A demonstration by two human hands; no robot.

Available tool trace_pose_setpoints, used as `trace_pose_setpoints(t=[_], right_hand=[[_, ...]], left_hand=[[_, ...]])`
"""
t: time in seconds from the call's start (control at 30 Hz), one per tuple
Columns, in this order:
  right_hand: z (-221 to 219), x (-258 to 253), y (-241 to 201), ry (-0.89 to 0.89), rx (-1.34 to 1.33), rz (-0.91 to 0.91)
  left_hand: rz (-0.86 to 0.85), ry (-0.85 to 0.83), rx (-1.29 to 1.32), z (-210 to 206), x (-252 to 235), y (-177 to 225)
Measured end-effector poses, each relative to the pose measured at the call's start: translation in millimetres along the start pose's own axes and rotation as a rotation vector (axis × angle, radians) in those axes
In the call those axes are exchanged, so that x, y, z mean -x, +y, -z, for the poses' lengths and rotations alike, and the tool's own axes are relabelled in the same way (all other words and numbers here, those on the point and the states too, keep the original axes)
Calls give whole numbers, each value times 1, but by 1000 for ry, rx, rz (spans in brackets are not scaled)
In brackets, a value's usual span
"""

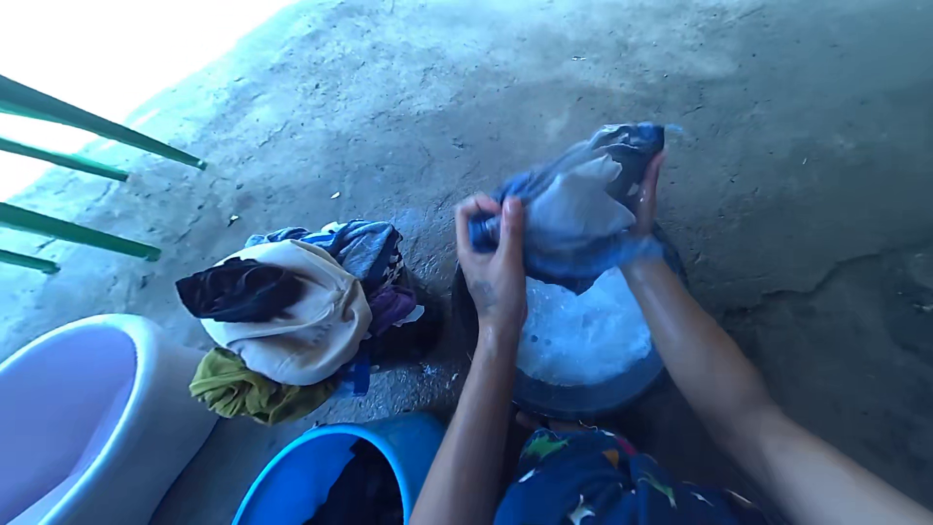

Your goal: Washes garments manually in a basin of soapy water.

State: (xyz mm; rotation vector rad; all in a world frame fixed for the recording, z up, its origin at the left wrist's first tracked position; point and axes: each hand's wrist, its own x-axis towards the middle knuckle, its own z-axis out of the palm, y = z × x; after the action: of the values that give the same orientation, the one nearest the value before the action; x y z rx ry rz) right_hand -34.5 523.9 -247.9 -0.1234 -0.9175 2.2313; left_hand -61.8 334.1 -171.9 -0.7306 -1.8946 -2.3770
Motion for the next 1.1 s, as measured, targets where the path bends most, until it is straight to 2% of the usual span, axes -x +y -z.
trace_pose_setpoints(t=[0.03, 0.1, 0.13, 0.2, 0.23, 0.27, 0.3, 0.37, 0.4, 0.43, 0.47, 0.53, 0.63, 0.73, 0.8, 0.83, 0.93, 1.0, 1.07, 1.1], right_hand=[[-9, -16, -9, 2, 57, 91], [-24, -28, -24, 79, 194, 104], [-28, -28, -28, 62, 294, 99], [-28, -16, -28, -109, 481, 160], [-27, -7, -22, -264, 547, 236], [-28, 4, -15, -451, 582, 304], [-31, 15, -6, -618, 566, 332], [-36, 38, 9, -821, 454, 258], [-33, 50, 16, -841, 397, 207], [-28, 60, 23, -809, 334, 164], [-21, 69, 28, -727, 286, 129], [-10, 83, 32, -489, 230, 52], [-1, 88, 29, -129, 238, 6], [-13, 80, 22, 212, 274, -5], [-17, 73, 20, 358, 280, -89], [-15, 68, 20, 366, 259, -150], [-6, 55, 21, 293, 85, -388], [-3, 51, 24, 221, -18, -560], [-1, 49, 20, 96, 40, -730], [4, 48, 15, -55, 202, -770]], left_hand=[[135, 13, 25, 12, 13, -18], [480, -6, 99, 26, 41, -47], [668, -15, 164, 27, 51, -55], [964, -32, 343, 20, 60, -70], [1049, -49, 475, 16, 63, -80], [1065, -69, 635, 11, 66, -89], [998, -58, 807, 6, 70, -97], [670, -52, 1024, 0, 71, -109], [449, -96, 1064, -1, 66, -115], [313, -124, 1072, 0, 61, -120], [271, -136, 1069, 2, 58, -120], [365, -117, 1082, 4, 61, -128], [602, 61, 1053, -6, 56, -115], [660, 250, 812, -18, 40, -91], [527, 306, 621, -23, 38, -87], [432, 320, 518, -24, 38, -86], [113, 286, 186, -24, 42, -78], [-106, 161, -13, -20, 44, -69], [-324, -25, -224, -16, 45, -63], [-427, -107, -336, -17, 48, -59]])
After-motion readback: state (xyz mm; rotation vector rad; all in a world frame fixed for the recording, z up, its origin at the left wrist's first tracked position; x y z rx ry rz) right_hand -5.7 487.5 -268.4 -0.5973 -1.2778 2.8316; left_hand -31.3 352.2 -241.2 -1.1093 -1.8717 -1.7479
